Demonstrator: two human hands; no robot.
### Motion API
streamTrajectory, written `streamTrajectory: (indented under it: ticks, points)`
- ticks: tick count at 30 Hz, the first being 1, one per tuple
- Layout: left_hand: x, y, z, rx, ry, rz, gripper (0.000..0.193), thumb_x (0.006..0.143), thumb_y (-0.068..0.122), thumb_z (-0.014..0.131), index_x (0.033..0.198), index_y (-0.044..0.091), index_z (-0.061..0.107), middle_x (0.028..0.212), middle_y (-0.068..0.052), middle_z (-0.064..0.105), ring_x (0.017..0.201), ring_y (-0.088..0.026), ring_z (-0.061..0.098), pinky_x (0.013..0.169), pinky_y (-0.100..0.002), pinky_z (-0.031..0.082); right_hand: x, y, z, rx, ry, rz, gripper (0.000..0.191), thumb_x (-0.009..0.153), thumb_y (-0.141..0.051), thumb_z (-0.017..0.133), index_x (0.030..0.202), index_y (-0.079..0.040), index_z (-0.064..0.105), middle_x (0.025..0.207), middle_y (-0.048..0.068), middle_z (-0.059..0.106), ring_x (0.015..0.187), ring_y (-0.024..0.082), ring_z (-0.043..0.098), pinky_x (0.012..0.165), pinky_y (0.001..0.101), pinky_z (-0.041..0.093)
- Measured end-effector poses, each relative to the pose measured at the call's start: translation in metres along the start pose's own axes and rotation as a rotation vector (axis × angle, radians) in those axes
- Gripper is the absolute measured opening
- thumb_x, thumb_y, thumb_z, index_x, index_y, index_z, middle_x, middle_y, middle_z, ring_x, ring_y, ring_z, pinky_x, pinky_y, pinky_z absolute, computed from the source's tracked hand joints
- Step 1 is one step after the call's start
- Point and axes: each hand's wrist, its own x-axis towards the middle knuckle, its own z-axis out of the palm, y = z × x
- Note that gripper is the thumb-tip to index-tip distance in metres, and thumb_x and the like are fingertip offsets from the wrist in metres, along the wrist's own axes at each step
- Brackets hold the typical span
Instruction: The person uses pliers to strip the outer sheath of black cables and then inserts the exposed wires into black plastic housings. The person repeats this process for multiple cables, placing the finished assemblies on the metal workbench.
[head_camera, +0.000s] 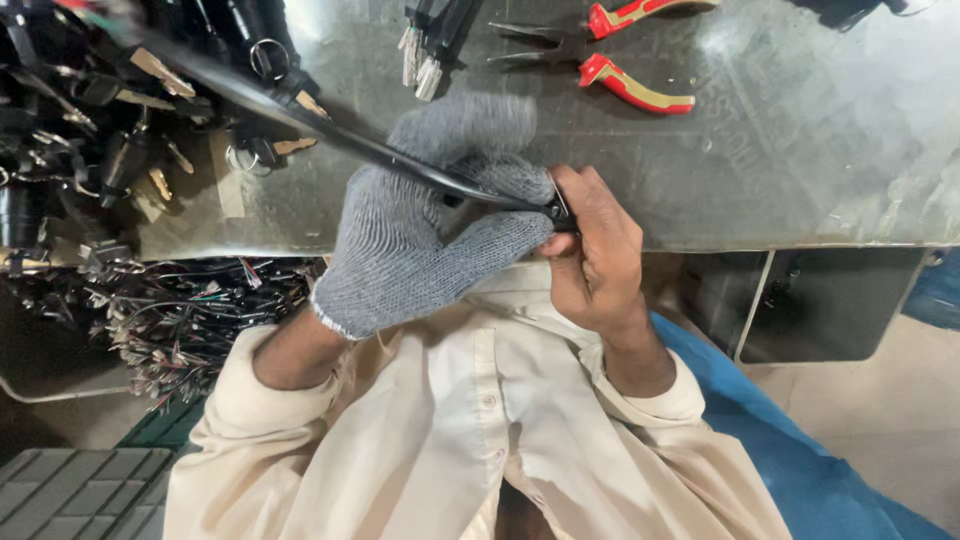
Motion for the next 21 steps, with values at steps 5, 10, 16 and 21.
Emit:
streamTrajectory:
  ticks: [5, 10, 16, 21]
  points:
    - [-0.007, -0.008, 0.001, 0.124, -0.009, -0.055, 0.052, 0.091, 0.030, 0.083, 0.130, 0.003, 0.061, 0.122, -0.009, 0.071, 0.102, -0.018, 0.075, 0.089, -0.030, 0.059, 0.001, -0.007, 0.006, -0.048, 0.008, -0.023, 0.030, 0.116, -0.012, 0.052, 0.141, 0.006, 0.052, 0.108, 0.017, 0.063, 0.089, 0.022, 0.064, 0.082, 0.0299, 0.052]
    - [-0.011, -0.003, 0.024, 0.134, 0.099, 0.030, 0.045, 0.101, 0.026, 0.077, 0.139, 0.006, 0.060, 0.124, -0.009, 0.069, 0.106, -0.028, 0.069, 0.097, -0.036, 0.055, 0.008, -0.003, 0.006, 0.059, 0.038, 0.158, 0.034, 0.105, -0.015, 0.050, 0.125, 0.010, 0.064, 0.104, 0.015, 0.063, 0.071, 0.017, 0.053, 0.064, 0.0258, 0.040]
    - [-0.014, -0.019, 0.017, 0.142, -0.115, 0.090, 0.042, 0.092, 0.031, 0.082, 0.126, 0.011, 0.068, 0.115, -0.009, 0.069, 0.108, -0.032, 0.063, 0.101, -0.043, 0.046, -0.020, 0.032, -0.006, 0.636, 0.019, 0.329, 0.035, 0.102, -0.018, 0.056, 0.115, 0.013, 0.062, 0.105, 0.011, 0.067, 0.087, 0.015, 0.056, 0.075, 0.0242, 0.044]
    - [-0.027, -0.031, 0.016, 0.133, -0.095, 0.187, 0.036, 0.103, 0.027, 0.074, 0.135, 0.014, 0.065, 0.133, -0.011, 0.067, 0.127, -0.032, 0.060, 0.115, -0.041, 0.043, -0.037, 0.053, 0.002, 0.599, 0.146, 0.622, 0.044, 0.095, -0.016, 0.062, 0.116, 0.020, 0.049, 0.098, 0.021, 0.051, 0.084, 0.023, 0.044, 0.078, 0.0366, 0.036]
